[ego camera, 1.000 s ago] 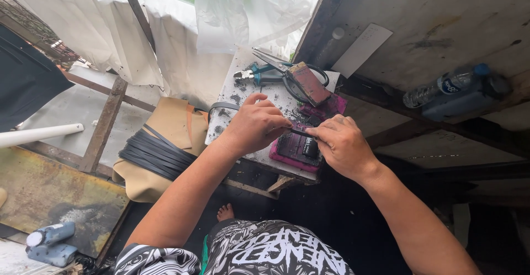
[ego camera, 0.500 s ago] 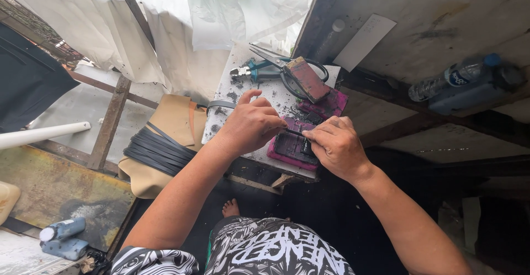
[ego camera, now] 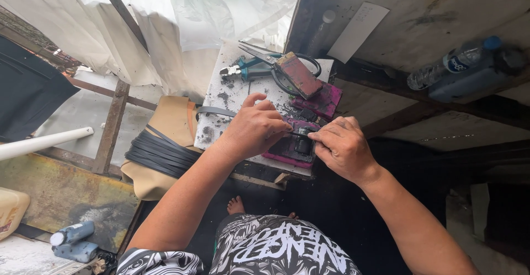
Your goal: Sanding the edges of a long leather strip and hanging it on a line with clothespins.
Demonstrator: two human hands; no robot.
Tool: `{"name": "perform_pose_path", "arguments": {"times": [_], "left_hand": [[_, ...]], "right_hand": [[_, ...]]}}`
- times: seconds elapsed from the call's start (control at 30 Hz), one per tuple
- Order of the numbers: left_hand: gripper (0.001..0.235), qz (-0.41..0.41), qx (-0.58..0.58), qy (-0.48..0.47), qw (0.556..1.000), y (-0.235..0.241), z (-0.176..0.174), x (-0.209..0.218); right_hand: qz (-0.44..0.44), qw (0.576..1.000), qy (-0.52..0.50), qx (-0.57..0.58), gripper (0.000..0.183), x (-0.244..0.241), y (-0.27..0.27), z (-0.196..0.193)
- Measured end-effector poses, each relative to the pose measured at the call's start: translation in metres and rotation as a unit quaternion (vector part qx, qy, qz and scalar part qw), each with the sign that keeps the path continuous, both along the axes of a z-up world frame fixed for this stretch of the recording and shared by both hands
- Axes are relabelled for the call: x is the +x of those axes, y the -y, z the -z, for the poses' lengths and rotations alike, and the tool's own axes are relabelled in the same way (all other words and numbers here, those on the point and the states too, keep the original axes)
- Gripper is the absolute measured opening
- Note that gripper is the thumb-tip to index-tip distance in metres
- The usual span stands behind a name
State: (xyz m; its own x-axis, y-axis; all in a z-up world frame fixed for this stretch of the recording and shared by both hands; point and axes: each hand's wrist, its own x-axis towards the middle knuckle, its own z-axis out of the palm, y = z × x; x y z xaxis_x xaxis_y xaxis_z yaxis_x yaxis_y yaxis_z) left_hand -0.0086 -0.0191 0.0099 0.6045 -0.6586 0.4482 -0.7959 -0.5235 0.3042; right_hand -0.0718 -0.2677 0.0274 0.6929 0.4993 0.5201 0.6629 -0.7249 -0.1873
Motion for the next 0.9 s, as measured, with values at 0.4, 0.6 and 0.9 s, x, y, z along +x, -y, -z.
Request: {"name": "perform_pose_path", "arguments": {"times": [0.4, 0.6, 0.9], "left_hand": [[0.010, 0.019, -0.016, -0.022, 0.999, 0.010, -0.001, -0.005], [0.012, 0.018, -0.025, -0.029, 0.999, 0.008, -0.003, -0.006], [0.012, 0.013, -0.030, -0.040, 0.999, 0.008, -0.007, -0.008]], "right_hand": [[0.003, 0.999, 0.024, 0.027, 0.011, -0.008, 0.020, 0.003], [0.009, 0.999, 0.032, 0.041, 0.012, -0.012, 0.035, 0.004], [0.043, 0.997, 0.040, 0.040, 0.015, -0.032, 0.069, 0.009]]}}
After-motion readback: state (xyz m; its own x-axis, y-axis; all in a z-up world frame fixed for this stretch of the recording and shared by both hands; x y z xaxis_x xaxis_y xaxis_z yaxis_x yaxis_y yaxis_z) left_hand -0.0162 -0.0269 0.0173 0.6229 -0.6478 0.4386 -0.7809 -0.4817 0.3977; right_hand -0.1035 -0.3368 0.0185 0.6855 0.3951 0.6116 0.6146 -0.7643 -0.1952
